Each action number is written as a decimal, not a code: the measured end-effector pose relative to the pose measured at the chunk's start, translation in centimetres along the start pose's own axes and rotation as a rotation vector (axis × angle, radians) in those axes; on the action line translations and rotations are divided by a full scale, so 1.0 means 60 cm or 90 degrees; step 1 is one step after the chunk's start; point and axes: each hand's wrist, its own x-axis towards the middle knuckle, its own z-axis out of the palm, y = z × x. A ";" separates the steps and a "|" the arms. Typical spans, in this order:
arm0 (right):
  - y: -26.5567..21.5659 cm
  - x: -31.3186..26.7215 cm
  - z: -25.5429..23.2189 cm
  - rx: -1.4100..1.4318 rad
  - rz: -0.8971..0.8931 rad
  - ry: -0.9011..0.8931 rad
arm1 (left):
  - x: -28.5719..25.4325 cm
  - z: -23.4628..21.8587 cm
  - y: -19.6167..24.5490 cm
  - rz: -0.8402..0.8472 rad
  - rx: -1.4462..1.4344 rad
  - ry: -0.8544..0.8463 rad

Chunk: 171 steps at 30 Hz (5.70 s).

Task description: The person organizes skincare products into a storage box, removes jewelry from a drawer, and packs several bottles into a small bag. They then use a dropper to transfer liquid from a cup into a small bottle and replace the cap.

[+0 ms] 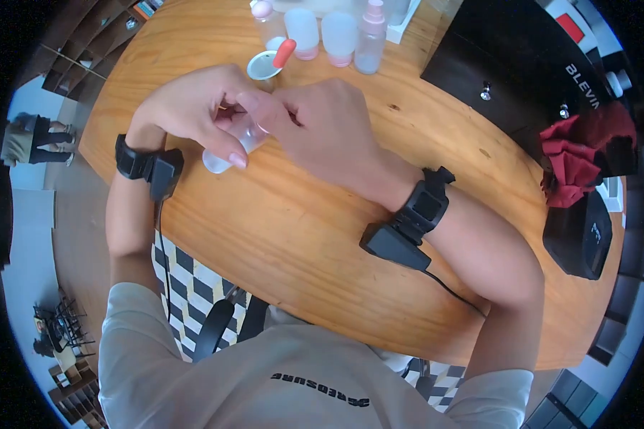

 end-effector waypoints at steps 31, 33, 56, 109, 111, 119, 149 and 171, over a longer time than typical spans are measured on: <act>-0.009 0.013 -0.048 -0.230 -0.509 0.031 | 0.032 0.045 -0.029 0.049 -0.327 -0.132; -0.007 0.016 -0.043 -0.198 -0.525 -0.004 | 0.030 0.044 -0.036 0.054 -0.373 -0.158; 0.013 0.015 -0.015 -0.056 -0.458 -0.036 | 0.011 0.009 -0.063 0.046 -0.384 -0.138; 0.040 0.046 -0.017 0.143 -0.006 0.108 | -0.030 -0.071 -0.084 -0.043 -0.106 0.068; 0.042 0.043 -0.017 0.168 -0.020 0.130 | -0.030 -0.070 -0.089 -0.025 -0.115 0.075; 0.042 0.033 -0.036 0.270 0.063 0.239 | -0.031 -0.071 -0.094 -0.057 -0.136 0.107; 0.048 0.034 -0.039 0.252 -0.024 0.245 | -0.025 -0.066 -0.086 -0.073 -0.140 0.061; 0.015 0.000 -0.033 -0.292 -0.153 -0.237 | -0.025 -0.060 -0.082 -0.102 -0.150 0.000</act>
